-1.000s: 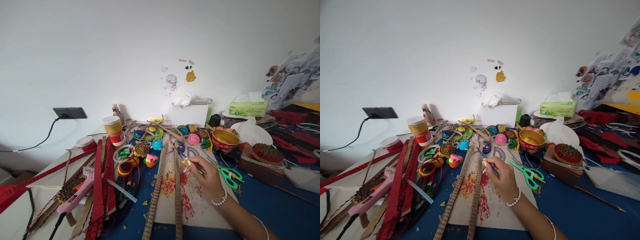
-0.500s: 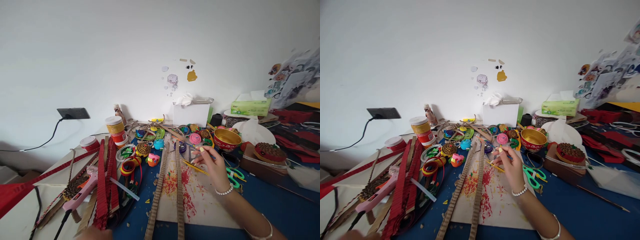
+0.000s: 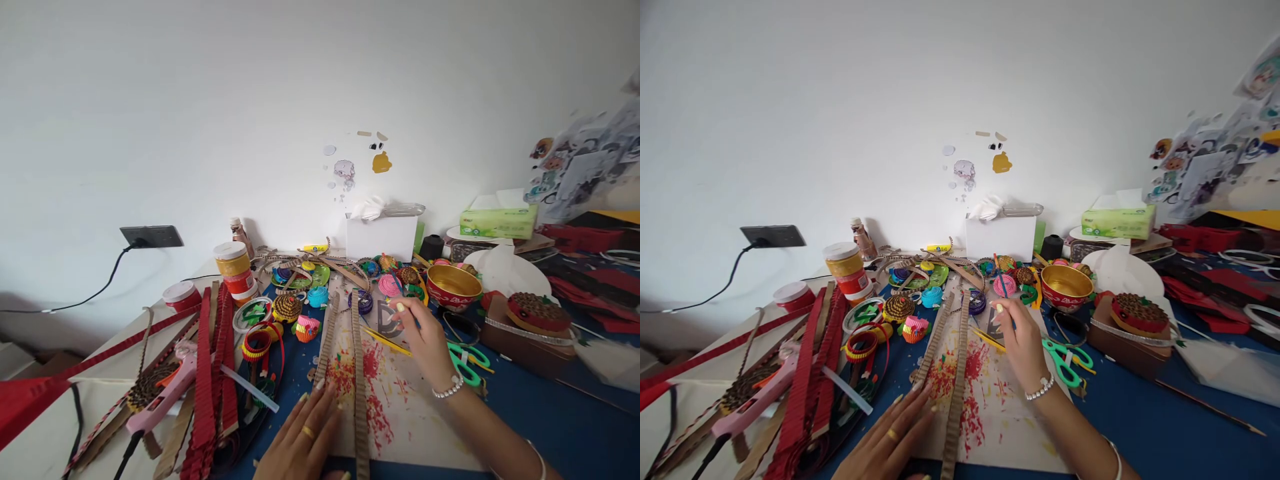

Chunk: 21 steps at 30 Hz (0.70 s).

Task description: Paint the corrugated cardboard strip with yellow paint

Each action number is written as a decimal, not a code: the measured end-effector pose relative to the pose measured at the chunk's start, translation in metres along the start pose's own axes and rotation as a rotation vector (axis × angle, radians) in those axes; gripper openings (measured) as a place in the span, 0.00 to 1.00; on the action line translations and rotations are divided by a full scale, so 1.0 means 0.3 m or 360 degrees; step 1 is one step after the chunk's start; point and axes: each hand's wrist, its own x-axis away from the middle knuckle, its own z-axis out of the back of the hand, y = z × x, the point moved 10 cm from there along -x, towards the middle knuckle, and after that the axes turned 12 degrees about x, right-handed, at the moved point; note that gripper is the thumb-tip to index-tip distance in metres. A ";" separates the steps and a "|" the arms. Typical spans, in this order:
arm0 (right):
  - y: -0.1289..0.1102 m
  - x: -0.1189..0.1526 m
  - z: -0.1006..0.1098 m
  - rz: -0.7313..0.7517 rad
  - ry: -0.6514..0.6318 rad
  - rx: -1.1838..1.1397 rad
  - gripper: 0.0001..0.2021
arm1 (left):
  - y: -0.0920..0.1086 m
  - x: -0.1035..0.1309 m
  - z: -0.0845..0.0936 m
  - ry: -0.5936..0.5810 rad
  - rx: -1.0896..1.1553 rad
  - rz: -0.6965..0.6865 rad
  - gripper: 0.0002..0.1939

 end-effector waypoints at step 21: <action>0.053 0.032 -0.133 0.0202 -0.0396 0.0744 0.28 | -0.140 -0.001 0.155 0.0017 -0.0154 0.0545 0.22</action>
